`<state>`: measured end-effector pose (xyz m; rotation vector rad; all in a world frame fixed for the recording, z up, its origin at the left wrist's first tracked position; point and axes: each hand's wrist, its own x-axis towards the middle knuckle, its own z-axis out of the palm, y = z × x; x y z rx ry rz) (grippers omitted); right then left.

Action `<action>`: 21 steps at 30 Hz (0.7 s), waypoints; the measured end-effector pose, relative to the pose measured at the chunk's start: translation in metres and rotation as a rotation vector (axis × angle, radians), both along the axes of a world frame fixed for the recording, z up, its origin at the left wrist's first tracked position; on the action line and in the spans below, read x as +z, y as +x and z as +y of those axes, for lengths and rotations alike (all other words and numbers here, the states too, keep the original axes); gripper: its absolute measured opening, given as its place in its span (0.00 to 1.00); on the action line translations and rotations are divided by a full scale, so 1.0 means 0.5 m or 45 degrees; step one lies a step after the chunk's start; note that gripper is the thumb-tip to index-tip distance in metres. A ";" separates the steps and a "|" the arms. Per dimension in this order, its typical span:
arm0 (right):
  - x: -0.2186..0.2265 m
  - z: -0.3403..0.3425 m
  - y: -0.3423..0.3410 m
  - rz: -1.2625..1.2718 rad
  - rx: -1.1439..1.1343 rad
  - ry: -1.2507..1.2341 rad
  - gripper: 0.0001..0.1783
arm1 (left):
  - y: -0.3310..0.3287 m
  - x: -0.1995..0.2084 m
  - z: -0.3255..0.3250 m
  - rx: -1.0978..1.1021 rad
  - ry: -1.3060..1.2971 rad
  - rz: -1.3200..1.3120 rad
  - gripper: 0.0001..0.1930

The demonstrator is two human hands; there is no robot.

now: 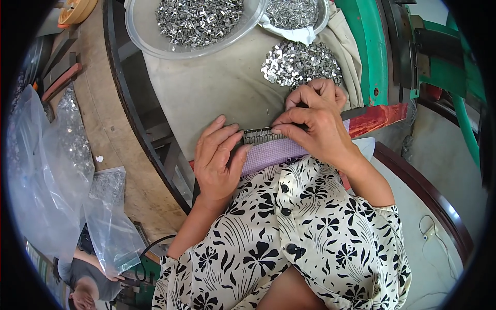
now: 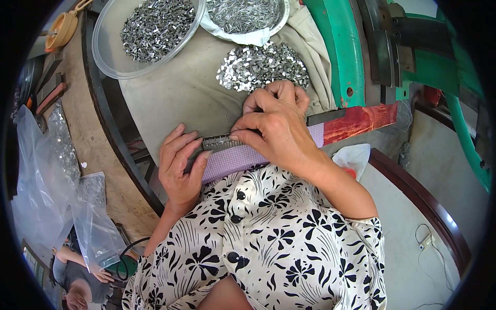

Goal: Placing small metal components into a sorting or assembly fixture at a workbench.

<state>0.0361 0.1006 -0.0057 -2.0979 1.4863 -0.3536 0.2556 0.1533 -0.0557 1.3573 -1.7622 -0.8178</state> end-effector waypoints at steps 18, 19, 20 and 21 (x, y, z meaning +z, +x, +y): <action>0.002 0.003 0.012 0.031 0.014 0.002 0.07 | 0.000 0.002 -0.001 0.006 0.004 0.008 0.15; 0.001 0.002 0.006 0.010 0.009 0.026 0.08 | 0.000 0.002 -0.001 0.008 0.006 0.008 0.15; 0.001 0.002 0.001 -0.011 0.004 0.050 0.08 | 0.000 0.002 0.000 0.010 0.007 0.008 0.15; 0.003 0.002 -0.004 -0.010 0.003 0.049 0.08 | 0.000 0.001 0.000 0.008 0.006 0.009 0.15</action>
